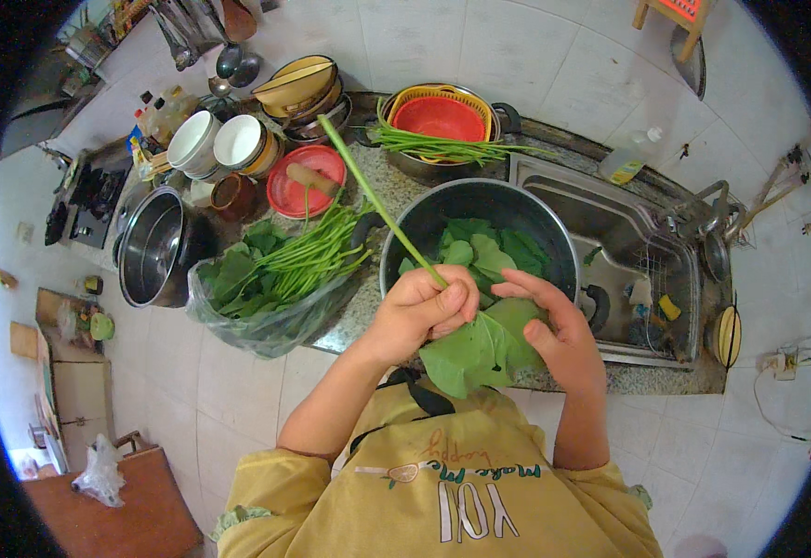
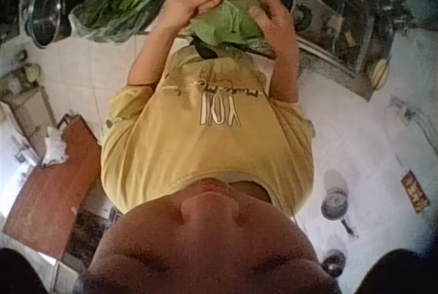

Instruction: The person stands at a kitchen counter and repeatedly picks up green leafy vegetables, plucks the leaves from the stems by hand, and places the leaves into a metal bowl. The stems are discarded into a nearby container. The task continues throughout the clip with a steady, repetitive motion.

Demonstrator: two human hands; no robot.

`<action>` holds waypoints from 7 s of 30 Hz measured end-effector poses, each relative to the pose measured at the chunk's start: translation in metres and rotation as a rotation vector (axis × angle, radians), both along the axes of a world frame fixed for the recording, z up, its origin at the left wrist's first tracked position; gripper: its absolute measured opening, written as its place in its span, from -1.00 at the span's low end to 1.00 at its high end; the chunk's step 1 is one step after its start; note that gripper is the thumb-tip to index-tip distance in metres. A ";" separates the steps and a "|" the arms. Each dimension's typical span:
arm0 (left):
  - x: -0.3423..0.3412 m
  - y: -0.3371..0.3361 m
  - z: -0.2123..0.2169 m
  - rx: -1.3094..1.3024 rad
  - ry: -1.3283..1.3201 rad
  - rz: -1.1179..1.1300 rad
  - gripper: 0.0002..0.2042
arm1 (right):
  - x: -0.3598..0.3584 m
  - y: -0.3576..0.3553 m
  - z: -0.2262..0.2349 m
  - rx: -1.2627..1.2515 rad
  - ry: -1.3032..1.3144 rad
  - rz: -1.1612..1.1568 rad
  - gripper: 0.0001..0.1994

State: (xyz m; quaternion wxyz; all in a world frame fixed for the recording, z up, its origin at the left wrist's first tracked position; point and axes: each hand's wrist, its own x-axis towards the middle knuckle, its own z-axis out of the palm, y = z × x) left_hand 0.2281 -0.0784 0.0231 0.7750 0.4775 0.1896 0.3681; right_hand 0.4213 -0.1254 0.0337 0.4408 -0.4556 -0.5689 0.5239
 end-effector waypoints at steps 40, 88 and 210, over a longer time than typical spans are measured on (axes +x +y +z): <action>0.001 -0.033 0.028 0.092 0.181 0.316 -0.66 | -0.005 -0.032 -0.002 0.123 0.224 -0.324 -0.56; 0.002 -0.022 0.015 0.126 0.155 0.618 -0.91 | -0.021 0.009 0.014 0.508 -0.477 -0.217 -0.82; -0.168 -0.017 -0.058 0.237 0.932 0.974 -0.87 | -0.052 0.241 -0.082 0.808 -1.023 -0.147 -0.80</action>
